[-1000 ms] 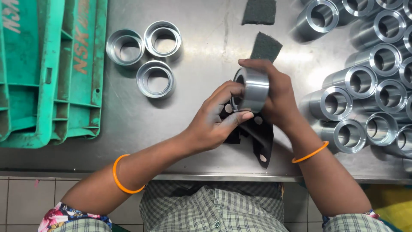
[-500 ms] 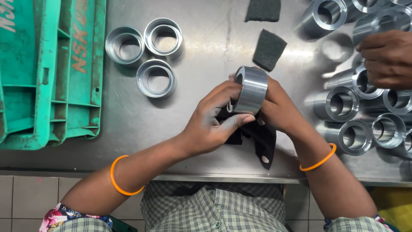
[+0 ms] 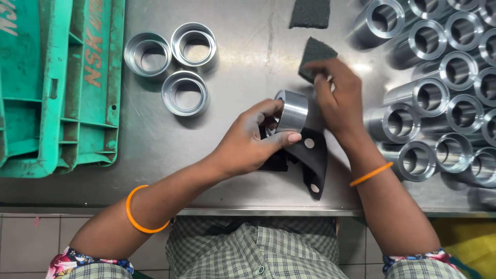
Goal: Cleaning and inspecting cylindrical metal parts using a cloth at a workstation.
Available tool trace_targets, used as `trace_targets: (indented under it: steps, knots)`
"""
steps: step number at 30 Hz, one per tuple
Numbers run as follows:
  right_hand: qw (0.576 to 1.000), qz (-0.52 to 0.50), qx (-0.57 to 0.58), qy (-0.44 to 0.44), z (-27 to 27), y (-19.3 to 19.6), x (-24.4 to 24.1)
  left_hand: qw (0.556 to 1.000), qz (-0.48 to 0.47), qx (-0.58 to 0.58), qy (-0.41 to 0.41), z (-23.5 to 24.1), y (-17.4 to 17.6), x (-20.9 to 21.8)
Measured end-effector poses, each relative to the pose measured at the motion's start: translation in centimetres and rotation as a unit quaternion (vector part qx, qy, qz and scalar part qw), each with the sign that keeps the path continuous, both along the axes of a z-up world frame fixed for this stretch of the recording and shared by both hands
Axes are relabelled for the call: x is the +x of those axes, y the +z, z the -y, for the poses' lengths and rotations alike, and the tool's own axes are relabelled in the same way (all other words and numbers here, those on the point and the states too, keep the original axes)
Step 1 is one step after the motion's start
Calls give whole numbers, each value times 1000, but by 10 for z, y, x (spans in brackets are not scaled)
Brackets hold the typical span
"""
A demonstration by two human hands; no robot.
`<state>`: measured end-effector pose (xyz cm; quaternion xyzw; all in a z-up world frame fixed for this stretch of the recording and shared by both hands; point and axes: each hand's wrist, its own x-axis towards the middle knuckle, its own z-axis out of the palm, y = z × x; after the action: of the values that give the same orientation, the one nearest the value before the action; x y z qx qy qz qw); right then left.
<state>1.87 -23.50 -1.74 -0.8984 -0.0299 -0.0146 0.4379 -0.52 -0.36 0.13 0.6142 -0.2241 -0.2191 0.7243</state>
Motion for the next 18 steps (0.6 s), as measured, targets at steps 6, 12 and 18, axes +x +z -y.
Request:
trace_targets:
  steps: [6,12,18]
  knots:
    - [943,183,-278,-21,4,-5,19,990,-64,60,-110,5,-15,3]
    - [972,146,-183,10,15,-24,30,979,25,155,-129,6,-22,4]
    - [944,1,289,159,3,-14,20,980,149,94,-94,18,-43,0]
